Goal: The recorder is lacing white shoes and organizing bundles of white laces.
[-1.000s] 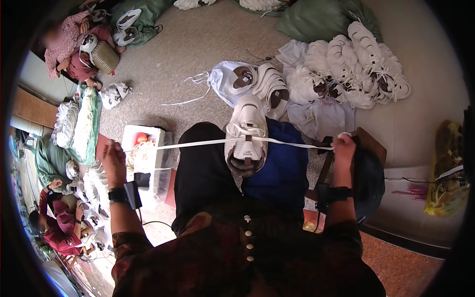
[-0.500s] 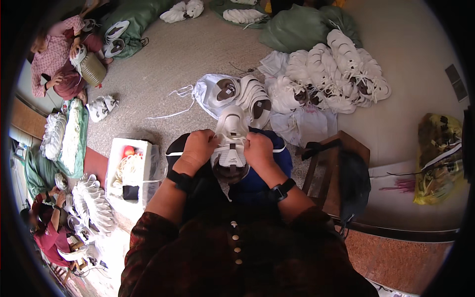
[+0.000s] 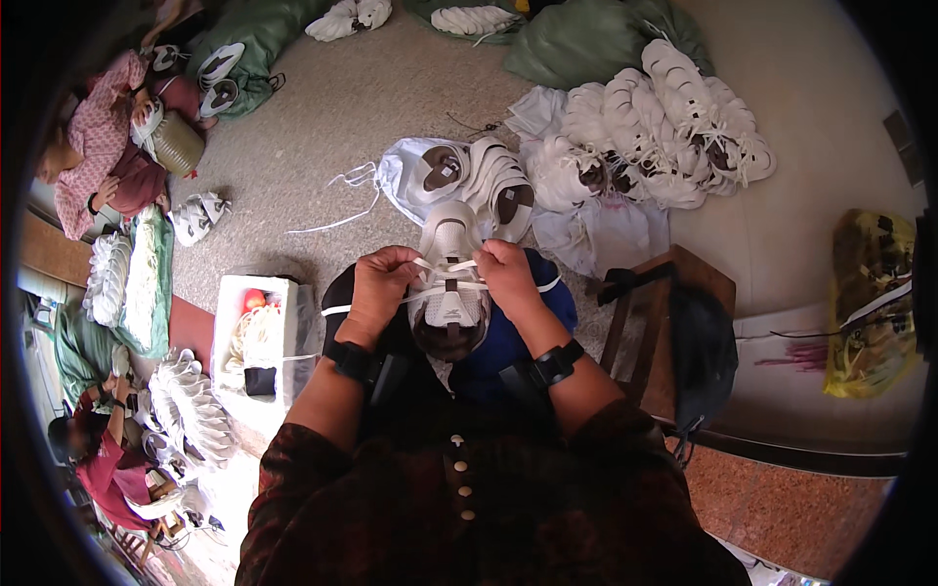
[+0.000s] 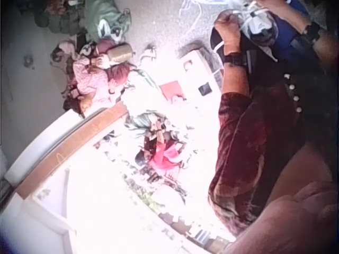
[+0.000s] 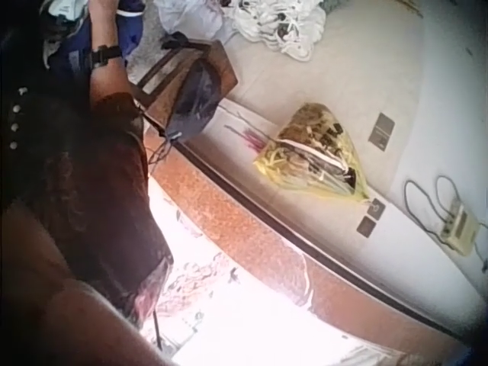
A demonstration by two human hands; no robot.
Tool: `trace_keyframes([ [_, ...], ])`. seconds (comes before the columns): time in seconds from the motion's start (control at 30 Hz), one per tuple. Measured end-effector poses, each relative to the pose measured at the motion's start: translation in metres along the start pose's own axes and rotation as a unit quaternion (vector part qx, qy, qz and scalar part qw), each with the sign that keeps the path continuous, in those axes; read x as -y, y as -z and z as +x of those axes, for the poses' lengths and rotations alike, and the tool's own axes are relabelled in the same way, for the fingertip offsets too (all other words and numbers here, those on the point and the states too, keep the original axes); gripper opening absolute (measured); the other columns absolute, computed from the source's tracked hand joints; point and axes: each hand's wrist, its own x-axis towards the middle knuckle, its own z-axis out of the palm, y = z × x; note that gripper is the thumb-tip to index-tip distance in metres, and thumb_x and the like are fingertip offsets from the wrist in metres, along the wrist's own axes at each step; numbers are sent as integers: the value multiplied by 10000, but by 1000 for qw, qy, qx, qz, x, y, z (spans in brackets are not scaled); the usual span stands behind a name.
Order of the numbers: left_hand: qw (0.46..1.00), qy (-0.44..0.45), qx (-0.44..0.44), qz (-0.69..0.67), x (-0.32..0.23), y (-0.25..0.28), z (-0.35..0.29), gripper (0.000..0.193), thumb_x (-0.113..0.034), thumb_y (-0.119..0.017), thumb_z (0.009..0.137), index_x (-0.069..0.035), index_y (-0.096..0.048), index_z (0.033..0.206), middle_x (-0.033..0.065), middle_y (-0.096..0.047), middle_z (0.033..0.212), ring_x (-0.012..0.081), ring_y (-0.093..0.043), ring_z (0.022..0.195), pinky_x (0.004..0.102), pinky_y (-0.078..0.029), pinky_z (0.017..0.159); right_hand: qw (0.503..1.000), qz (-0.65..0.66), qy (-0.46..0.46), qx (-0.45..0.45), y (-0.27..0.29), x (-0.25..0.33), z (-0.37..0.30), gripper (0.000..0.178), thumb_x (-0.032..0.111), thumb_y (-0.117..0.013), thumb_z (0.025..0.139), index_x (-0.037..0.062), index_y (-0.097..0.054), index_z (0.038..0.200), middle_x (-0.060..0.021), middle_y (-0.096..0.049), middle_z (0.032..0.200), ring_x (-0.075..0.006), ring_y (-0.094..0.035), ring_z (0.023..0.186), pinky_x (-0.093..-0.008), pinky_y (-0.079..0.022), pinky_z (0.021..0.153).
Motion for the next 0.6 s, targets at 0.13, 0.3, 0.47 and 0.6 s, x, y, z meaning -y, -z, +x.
trace_keyframes([
  [0.13, 995, 36, 87, -22, -9, -1, -4, 90, -57, -603, 836, -3, -639, 773, -4, -624, 695, 51, -542, 674, 216, -441, 665, 998, -59, 20, 0, -6, -3, 3, 203, 123, -581, 776, -36, -517, 667, -227, -508, 626, -385, -512, 599, -417, -404, 562],
  [0.3, 987, 94, 110, -65, -8, 0, -5, 184, -81, -587, 825, -47, -583, 645, -62, -508, 609, 34, -426, 592, 197, -336, 573, 996, -70, 7, 46, 0, 3, -1, 278, 194, -596, 769, -43, -543, 633, -233, -528, 616, -386, -553, 604, -414, -431, 566],
  [0.47, 998, 16, 7, 56, 11, -2, -3, 118, -54, -586, 737, -9, -556, 632, -28, -500, 591, 45, -419, 564, 227, -348, 522, 971, -230, 60, 10, -2, 11, -10, 315, 234, -593, 775, -27, -560, 601, -203, -558, 620, -364, -583, 649, -424, -467, 616],
  [0.6, 878, -216, -37, 426, 1, -7, -8, 163, -78, -558, 739, 24, -508, 622, 182, -566, 632, 331, -551, 560, 369, -470, 592, 942, -321, 86, 36, 1, 16, -21, 229, 211, -558, 792, -1, -575, 708, -166, -606, 728, -338, -597, 729, -434, -485, 675],
])
